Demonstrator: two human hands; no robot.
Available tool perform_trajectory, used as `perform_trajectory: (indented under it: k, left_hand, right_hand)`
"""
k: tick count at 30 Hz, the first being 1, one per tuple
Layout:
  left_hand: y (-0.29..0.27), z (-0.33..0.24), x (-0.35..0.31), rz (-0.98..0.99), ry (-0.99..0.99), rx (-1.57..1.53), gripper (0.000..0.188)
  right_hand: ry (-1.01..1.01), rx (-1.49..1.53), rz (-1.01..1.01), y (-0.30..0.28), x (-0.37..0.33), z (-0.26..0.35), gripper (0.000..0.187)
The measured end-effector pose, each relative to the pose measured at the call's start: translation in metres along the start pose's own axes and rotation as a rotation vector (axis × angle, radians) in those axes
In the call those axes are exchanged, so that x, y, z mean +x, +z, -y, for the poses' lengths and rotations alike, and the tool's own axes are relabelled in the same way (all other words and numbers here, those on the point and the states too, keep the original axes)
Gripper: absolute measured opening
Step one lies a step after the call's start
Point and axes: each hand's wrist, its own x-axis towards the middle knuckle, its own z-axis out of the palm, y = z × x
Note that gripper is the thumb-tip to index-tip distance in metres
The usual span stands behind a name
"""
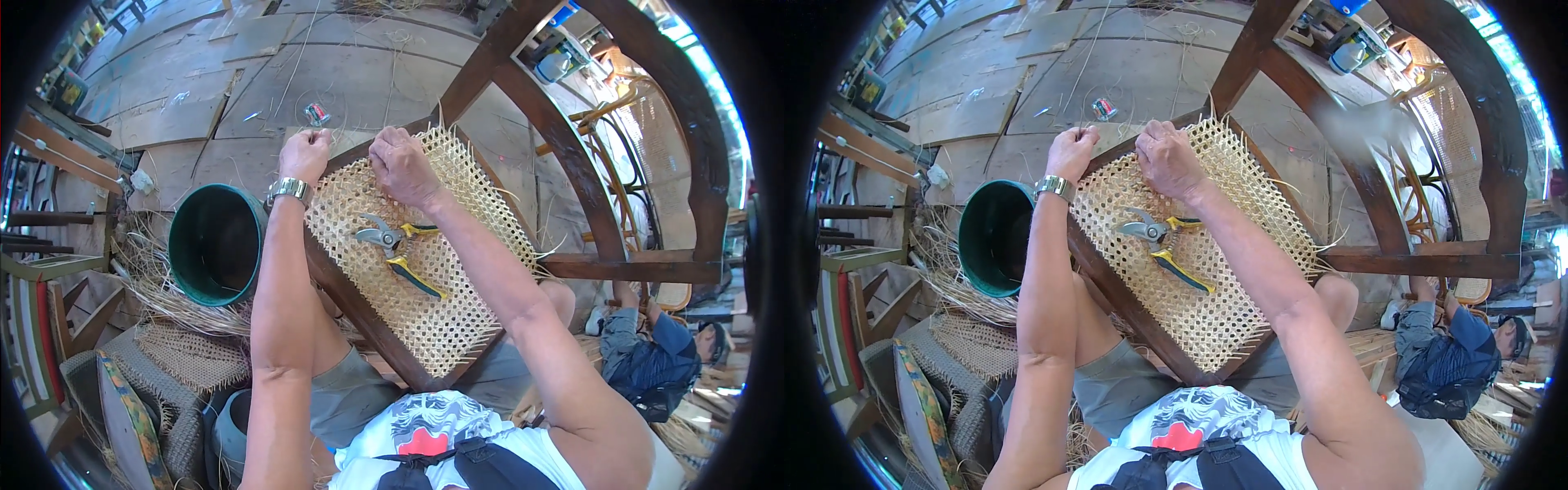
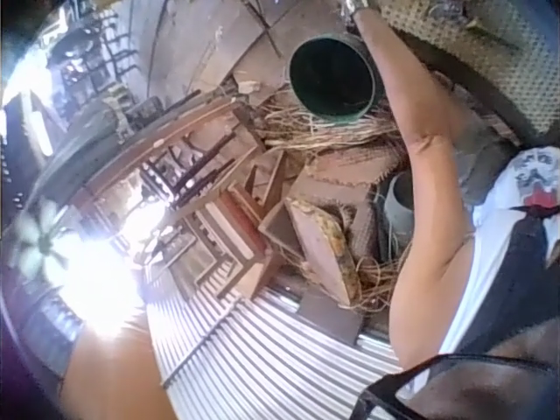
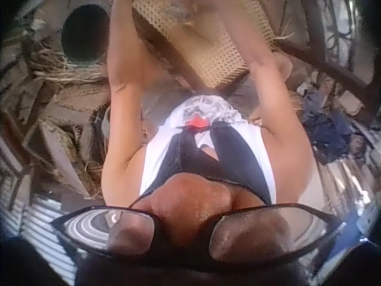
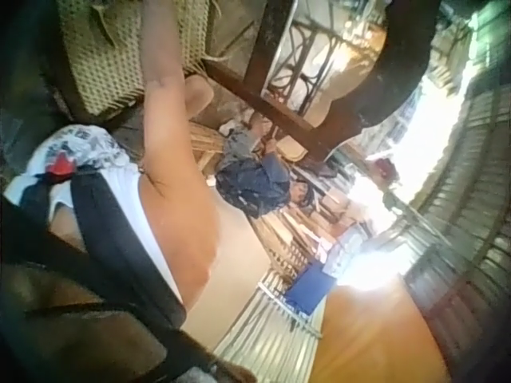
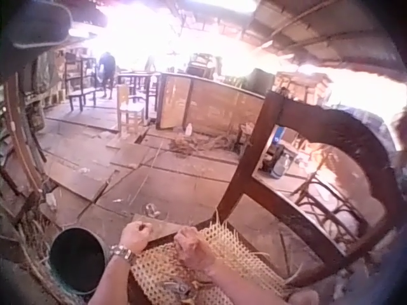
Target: Weaving a rattan chair seat using wicker strips and tools in a furniture workshop.
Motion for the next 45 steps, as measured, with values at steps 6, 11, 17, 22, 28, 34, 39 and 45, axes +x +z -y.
perform_trajectory:
  k: [6, 11, 17, 22, 28, 34, 39, 45]
  left_hand:
    - [-0.001, -0.006, -0.002, -0.019, 0.096, 0.091, 0.037]
    - [-0.001, -0.011, -0.009, -0.051, 0.071, 0.165, 0.039]
    - [-0.007, -0.009, -0.006, -0.067, 0.076, 0.178, 0.042]
    - [-0.009, -0.015, -0.009, -0.072, 0.081, 0.171, 0.044]
    - [-0.012, -0.015, -0.011, -0.046, 0.048, 0.176, 0.042]
    - [0.007, -0.026, -0.011, -0.021, 0.197, 0.331, 0.052]
    - [0.017, -0.043, -0.032, 0.058, 0.099, 0.548, 0.064]
    - [0.019, -0.072, -0.040, 0.123, 0.028, 0.622, 0.069]
  right_hand:
    - [-0.069, -0.198, 0.128, -0.004, 0.015, 0.013, 0.008]
    - [-0.056, -0.433, 0.514, -0.011, 0.036, 0.025, 0.019]
    - [0.200, 0.330, 0.301, -0.033, 0.009, 0.004, 0.027]
    - [-0.120, 0.058, 0.089, -0.014, -0.015, 0.000, 0.027]
    - [0.015, 0.197, 0.057, -0.008, -0.018, 0.012, 0.032]
    - [-0.026, -0.058, 0.015, -0.004, -0.027, 0.013, 0.033]
    - [0.043, -0.086, 0.021, -0.026, -0.045, -0.003, 0.036]
    - [0.735, -0.311, 0.000, -0.129, -0.125, -0.097, 0.039]
